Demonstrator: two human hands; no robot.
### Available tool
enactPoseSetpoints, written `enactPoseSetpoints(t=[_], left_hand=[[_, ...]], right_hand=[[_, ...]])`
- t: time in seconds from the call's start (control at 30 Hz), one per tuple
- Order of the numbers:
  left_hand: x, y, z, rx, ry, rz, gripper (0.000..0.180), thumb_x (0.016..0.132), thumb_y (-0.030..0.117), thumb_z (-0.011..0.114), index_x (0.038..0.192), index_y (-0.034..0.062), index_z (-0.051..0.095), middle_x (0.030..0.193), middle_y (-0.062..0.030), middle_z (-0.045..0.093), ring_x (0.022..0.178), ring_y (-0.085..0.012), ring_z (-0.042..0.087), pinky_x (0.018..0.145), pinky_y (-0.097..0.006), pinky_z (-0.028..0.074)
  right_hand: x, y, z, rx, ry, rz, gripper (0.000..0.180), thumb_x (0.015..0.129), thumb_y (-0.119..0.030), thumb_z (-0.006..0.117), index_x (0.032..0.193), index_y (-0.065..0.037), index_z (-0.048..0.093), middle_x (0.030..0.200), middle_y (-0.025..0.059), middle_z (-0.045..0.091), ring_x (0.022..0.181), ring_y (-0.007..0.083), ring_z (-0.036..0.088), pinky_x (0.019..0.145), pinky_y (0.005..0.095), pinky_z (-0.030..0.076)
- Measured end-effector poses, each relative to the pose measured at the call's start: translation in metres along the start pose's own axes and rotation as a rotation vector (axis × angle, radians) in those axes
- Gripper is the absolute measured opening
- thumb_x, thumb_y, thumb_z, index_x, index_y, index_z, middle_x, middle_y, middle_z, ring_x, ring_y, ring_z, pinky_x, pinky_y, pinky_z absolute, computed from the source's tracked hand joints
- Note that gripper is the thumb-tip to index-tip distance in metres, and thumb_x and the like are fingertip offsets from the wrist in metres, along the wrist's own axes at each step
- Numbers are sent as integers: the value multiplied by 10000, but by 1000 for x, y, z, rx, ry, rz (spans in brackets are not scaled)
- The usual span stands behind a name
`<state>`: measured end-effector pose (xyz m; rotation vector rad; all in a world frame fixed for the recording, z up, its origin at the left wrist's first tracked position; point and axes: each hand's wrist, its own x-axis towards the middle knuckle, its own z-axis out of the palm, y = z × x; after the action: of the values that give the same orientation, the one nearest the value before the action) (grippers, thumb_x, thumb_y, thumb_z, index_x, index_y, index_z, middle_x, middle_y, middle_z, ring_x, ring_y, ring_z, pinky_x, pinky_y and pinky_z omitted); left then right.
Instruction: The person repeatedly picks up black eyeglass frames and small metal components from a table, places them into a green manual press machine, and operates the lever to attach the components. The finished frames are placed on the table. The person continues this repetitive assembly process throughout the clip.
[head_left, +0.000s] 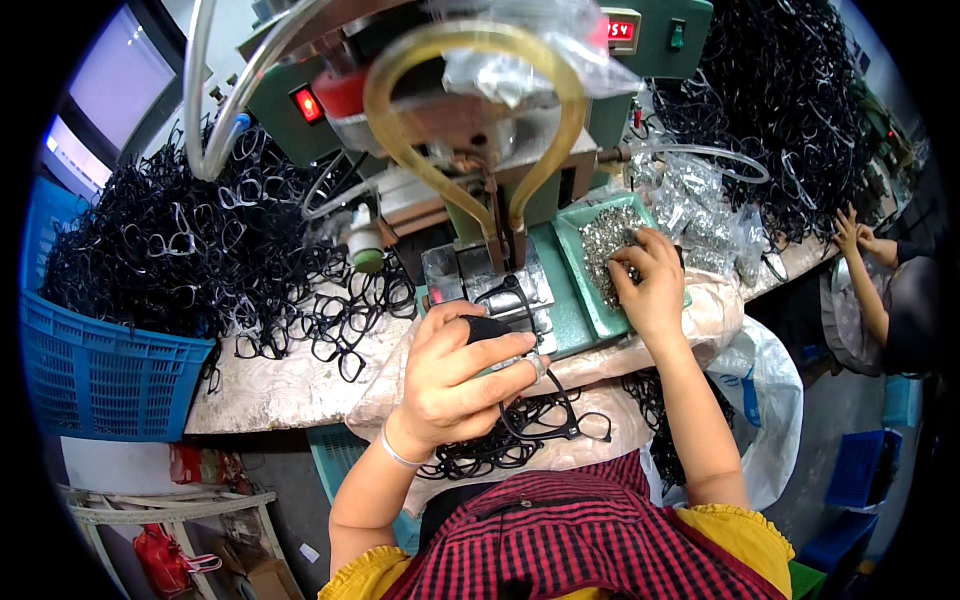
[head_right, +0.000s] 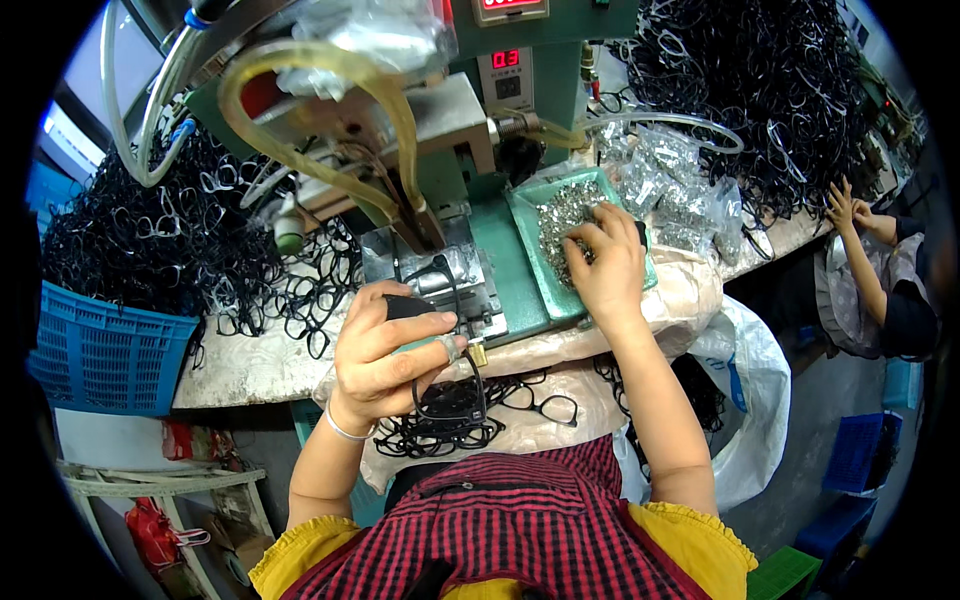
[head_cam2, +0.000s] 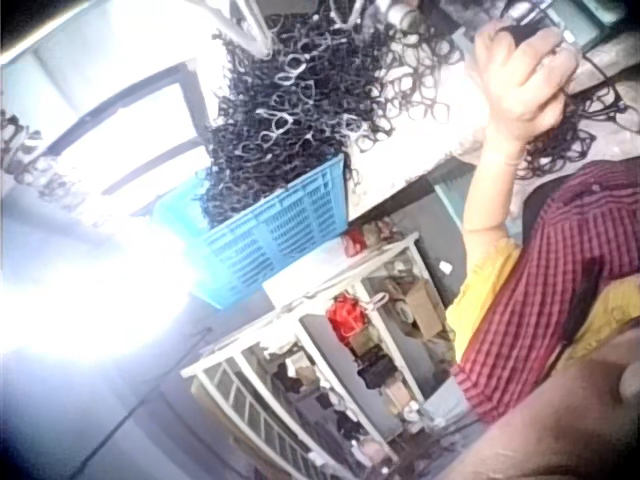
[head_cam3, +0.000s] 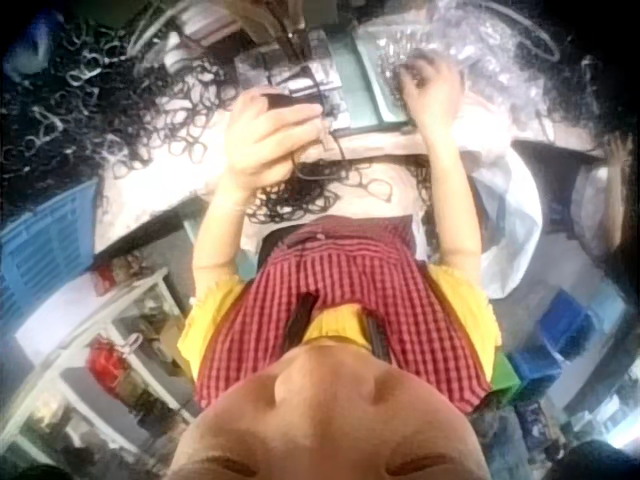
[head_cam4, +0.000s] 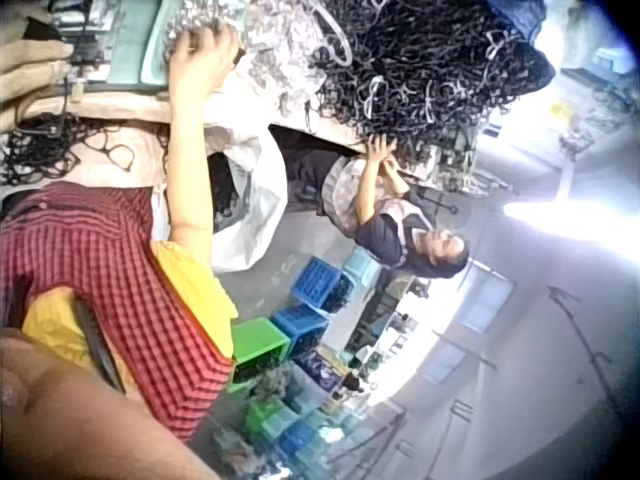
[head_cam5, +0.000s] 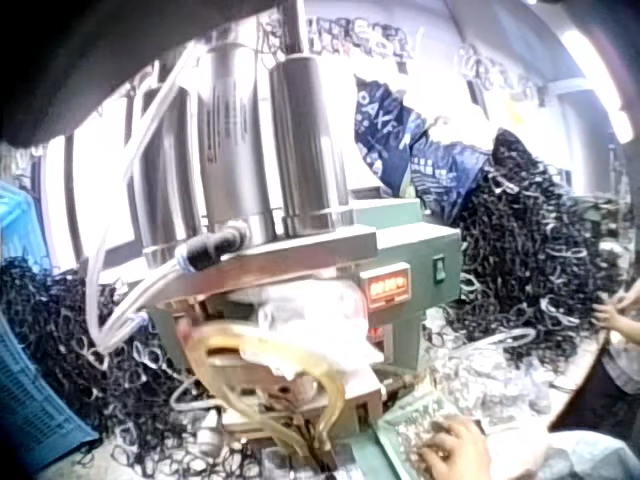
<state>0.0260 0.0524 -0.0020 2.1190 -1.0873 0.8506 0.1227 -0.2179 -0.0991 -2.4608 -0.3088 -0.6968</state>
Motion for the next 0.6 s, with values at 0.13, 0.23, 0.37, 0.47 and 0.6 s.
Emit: enactPoseSetpoints(t=[0.13, 0.23, 0.37, 0.47, 0.6], left_hand=[[-5, 1, 0, 12, 18, -8, 210, 689, 108, 808, 879, 119, 717, 1032, -46, 736, 659, -205, 554, 833, -450, 532], [-23, 17, 7, -6, 73, -120, 222, 741, 105, 799, 944, 122, 710, 1130, -73, 714, 937, -265, 678, 1000, -511, 471], [-58, 51, -29, 447, 228, -220, 230, 823, 63, 736, 1046, 102, 697, 1203, -125, 671, 1022, -280, 662, 1023, -482, 465], [-58, 39, -73, 475, 837, -565, 225, 869, -19, 659, 1066, 85, 693, 1132, -135, 669, 1008, -261, 641, 1006, -371, 478], [-36, -34, -113, 726, 143, -669, 267, 797, -39, 688, 1044, 61, 687, 1198, -126, 645, 1110, -300, 574, 991, -384, 446]], right_hand=[[18, -23, 4, -72, -124, -402, 234, 755, -100, 712, 974, -98, 628, 1294, 137, 574, 1268, 351, 508, 909, 470, 458], [38, -5, 19, -182, -129, -367, 258, 731, -46, 677, 978, -48, 605, 1261, 153, 591, 1203, 344, 539, 868, 469, 475], [30, 3, 7, 206, 117, -91, 141, 858, -30, 644, 985, -30, 702, 961, 155, 710, 916, 338, 677, 849, 398, 523], [15, 0, -1, 326, 140, 27, 158, 879, -47, 654, 1008, -36, 745, 971, 132, 732, 863, 248, 698, 807, 325, 529], [19, -22, -5, 482, 95, 160, 162, 858, -48, 672, 997, -30, 752, 970, 113, 738, 875, 214, 694, 802, 308, 527]])
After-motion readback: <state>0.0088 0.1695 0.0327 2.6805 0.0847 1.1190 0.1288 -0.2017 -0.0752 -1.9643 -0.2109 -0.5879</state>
